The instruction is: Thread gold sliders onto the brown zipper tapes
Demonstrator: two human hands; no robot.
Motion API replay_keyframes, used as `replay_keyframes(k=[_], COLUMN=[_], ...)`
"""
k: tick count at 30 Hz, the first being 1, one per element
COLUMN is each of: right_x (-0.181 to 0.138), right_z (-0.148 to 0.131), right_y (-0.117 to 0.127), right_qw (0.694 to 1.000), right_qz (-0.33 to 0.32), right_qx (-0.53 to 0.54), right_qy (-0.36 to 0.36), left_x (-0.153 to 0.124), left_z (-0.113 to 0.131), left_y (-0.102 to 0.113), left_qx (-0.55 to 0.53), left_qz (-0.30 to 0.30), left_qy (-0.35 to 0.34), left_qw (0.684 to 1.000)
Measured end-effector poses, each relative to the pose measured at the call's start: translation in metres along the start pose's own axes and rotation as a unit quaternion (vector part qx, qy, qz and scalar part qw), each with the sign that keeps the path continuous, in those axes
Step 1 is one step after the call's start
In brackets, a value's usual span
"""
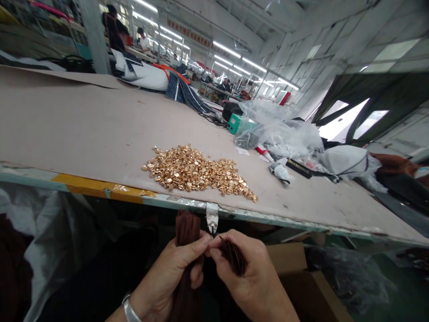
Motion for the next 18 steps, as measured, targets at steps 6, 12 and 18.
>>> replay_keyframes(k=[6, 12, 18], right_x=[0.002, -0.001, 0.001], right_z=[0.005, 0.015, 0.007], right_y=[-0.004, -0.010, -0.012], right_qw=[0.997, 0.989, 0.974], right_qz=[0.042, 0.123, 0.145], right_qx=[0.057, 0.077, -0.011], right_qy=[0.002, 0.004, 0.172], left_x=[-0.001, 0.003, 0.006], left_z=[0.003, 0.000, -0.001], left_y=[0.000, 0.002, -0.003], left_qx=[0.004, -0.024, -0.054], left_qz=[0.003, 0.010, 0.024], left_qy=[-0.007, -0.007, -0.029], left_qw=[1.000, 1.000, 0.998])
Point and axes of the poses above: each hand's wrist, its own x-axis towards the middle knuckle, its own y-axis out of the back of the hand, z = x × y, the point moved 3 cm from there along x, towards the middle knuckle, and after that the axes turned 6 degrees about x, right-handed, at the moved point
